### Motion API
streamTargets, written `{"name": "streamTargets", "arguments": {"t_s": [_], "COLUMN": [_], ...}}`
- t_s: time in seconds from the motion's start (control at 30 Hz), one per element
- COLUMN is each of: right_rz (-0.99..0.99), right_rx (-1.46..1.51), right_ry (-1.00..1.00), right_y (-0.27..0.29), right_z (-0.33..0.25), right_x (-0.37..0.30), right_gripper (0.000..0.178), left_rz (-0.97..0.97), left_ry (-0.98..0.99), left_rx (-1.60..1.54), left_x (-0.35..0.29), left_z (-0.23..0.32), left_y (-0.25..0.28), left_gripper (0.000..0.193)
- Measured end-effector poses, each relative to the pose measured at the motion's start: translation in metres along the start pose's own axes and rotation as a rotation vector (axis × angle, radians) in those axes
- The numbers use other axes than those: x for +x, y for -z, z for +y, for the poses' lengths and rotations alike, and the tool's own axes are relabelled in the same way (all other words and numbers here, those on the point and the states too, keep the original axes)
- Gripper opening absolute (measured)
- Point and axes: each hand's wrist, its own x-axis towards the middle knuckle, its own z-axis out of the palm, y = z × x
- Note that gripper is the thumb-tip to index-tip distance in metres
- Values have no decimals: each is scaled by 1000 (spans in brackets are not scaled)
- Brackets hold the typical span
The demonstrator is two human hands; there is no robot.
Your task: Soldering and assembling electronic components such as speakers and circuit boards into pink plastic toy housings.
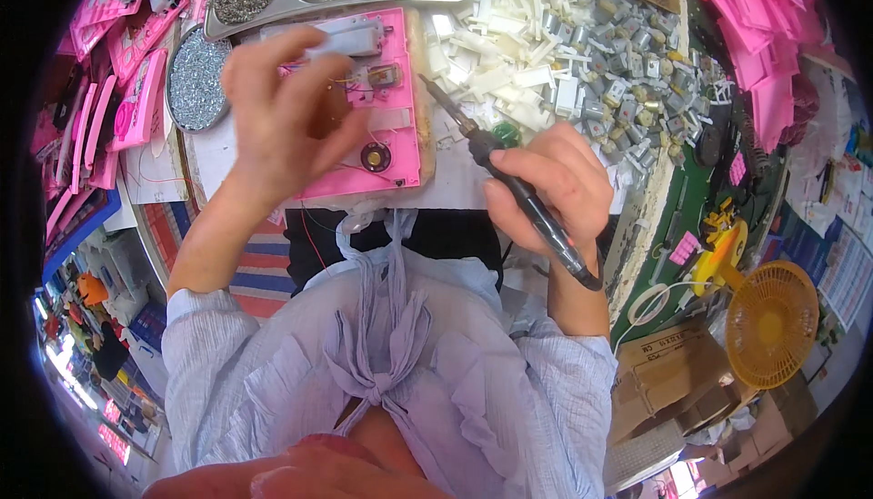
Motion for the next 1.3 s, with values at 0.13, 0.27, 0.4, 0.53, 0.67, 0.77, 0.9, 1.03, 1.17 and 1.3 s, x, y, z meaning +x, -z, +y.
{"name": "streamTargets", "arguments": {"t_s": [0.13, 0.27, 0.4, 0.53, 0.67, 0.77, 0.9, 1.03, 1.17, 1.3], "right_rz": [52, 35, 114, 246, 229, 117, 29, 35, 68, 72], "right_rx": [-17, -4, 87, 361, 398, 404, 362, 329, 372, 250], "right_ry": [11, 35, -6, -384, -382, -360, -351, -368, -442, -325], "right_y": [1, -3, -15, -42, -81, -102, -112, -112, -114, -116], "right_z": [2, 3, 2, -19, -20, -19, -15, -17, -17, -12], "right_x": [2, 14, 17, 23, 58, 76, 86, 89, 84, 79], "right_gripper": [26, 27, 30, 34, 45, 55, 64, 63, 62, 62], "left_rz": [-202, -481, -159, 40, 22, 5, -56, -79, -105, -84], "left_ry": [136, 243, 122, 395, 767, 815, 719, 646, 740, 739], "left_rx": [176, 241, 10, -499, -995, -1064, -915, -830, -975, -984], "left_x": [-14, -24, -9, -7, -12, -15, -17, -15, -20, -21], "left_z": [-39, -28, -20, -15, -10, -8, -13, -16, -21, -22], "left_y": [29, 51, 44, 9, -3, -2, 0, 4, 5, 5], "left_gripper": [45, 29, 17, 11, 9, 11, 12, 13, 14, 15]}}
